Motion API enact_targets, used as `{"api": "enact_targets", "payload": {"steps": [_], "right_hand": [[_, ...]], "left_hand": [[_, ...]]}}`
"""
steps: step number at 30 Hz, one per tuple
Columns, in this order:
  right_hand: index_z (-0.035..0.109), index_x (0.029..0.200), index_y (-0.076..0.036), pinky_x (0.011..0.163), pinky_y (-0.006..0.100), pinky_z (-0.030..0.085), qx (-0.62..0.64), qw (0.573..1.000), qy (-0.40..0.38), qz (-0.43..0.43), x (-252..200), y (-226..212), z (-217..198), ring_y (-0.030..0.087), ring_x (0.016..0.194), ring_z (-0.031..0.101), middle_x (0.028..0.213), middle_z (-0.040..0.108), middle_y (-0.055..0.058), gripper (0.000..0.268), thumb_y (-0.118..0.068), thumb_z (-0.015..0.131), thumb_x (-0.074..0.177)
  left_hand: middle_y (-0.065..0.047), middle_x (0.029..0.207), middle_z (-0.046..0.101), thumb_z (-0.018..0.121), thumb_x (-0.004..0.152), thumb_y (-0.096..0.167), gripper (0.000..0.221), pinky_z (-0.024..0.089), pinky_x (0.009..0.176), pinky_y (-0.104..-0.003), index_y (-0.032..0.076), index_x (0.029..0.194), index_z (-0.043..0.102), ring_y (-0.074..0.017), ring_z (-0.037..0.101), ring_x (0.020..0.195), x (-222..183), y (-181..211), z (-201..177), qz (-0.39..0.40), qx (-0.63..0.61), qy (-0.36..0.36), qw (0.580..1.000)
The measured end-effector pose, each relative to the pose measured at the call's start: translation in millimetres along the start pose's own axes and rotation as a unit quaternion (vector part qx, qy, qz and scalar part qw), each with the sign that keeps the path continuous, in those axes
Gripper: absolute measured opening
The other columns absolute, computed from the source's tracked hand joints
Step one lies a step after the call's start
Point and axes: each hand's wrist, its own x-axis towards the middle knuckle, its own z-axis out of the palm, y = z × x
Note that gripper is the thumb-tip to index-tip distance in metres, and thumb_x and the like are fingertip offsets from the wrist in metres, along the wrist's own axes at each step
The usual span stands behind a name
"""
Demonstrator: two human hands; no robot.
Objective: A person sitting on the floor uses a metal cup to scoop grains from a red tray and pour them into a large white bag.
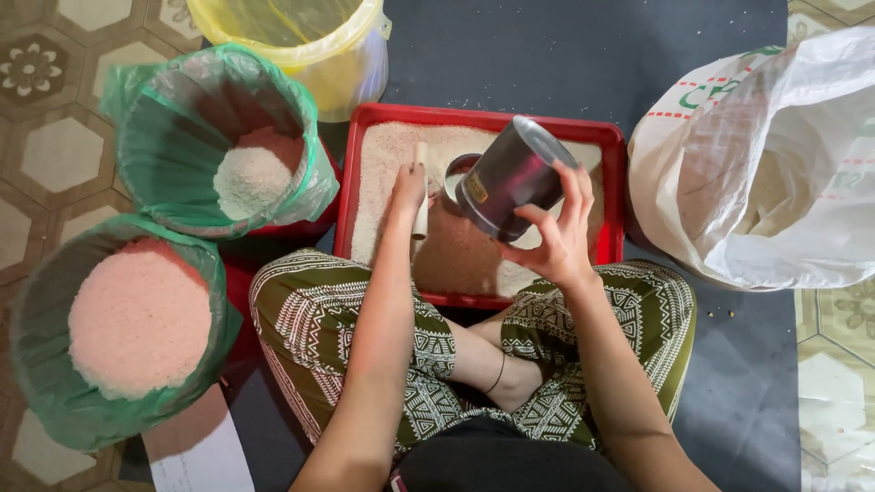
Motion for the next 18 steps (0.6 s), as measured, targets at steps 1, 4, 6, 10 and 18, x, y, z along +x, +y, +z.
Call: {"api": "enact_targets", "payload": {"steps": [1,4,6,10,18], "right_hand": [[0.063,0.111,-0.014,0.118,0.07,0.025,0.0,1.0,0.001,0.0,0,0,1,0.056,0.138,0.034,0.154,0.036,0.035,0.063,-0.038,0.099,0.066],[0.063,0.109,-0.015,0.118,0.07,0.027,-0.011,1.0,0.011,-0.007,-2,4,2,0.055,0.137,0.036,0.153,0.036,0.034,0.064,-0.034,0.102,0.062],[0.063,0.109,-0.015,0.117,0.068,0.028,0.006,1.0,0.014,0.012,-4,10,1,0.054,0.138,0.034,0.155,0.034,0.033,0.06,-0.046,0.097,0.071],[0.06,0.113,-0.014,0.116,0.065,0.03,0.035,0.997,0.029,0.058,10,6,-13,0.052,0.139,0.035,0.157,0.033,0.029,0.064,-0.047,0.097,0.073],[0.053,0.118,-0.014,0.112,0.056,0.034,-0.023,0.968,0.035,0.248,-7,42,-15,0.042,0.136,0.038,0.157,0.03,0.021,0.075,-0.034,0.103,0.067]], "left_hand": [[-0.022,0.109,0.074,0.048,0.101,0.039,0.054,0.068,0.058,-0.043,0.001,0.138,0.055,-0.0326,0.077,0.082,-15,6,-5,0.001,0.0,0.0,1.0],[-0.006,0.128,0.071,0.065,0.095,0.044,0.046,0.057,0.094,-0.055,0.028,0.138,0.059,-0.0337,0.068,0.118,-57,29,-18,0.063,0.225,0.042,0.971],[-0.006,0.124,0.064,0.074,0.091,0.036,0.044,0.054,0.098,-0.056,0.032,0.133,0.062,-0.0357,0.061,0.122,-79,47,-23,0.095,0.316,0.11,0.937],[-0.007,0.121,0.062,0.077,0.09,0.033,0.042,0.054,0.099,-0.054,0.03,0.129,0.064,-0.0352,0.061,0.12,-91,56,-19,0.113,0.329,0.107,0.931],[-0.007,0.111,0.067,0.072,0.095,0.039,0.04,0.06,0.089,-0.051,0.022,0.13,0.063,-0.0321,0.07,0.105,-165,116,-17,0.337,0.096,0.253,0.902]]}}
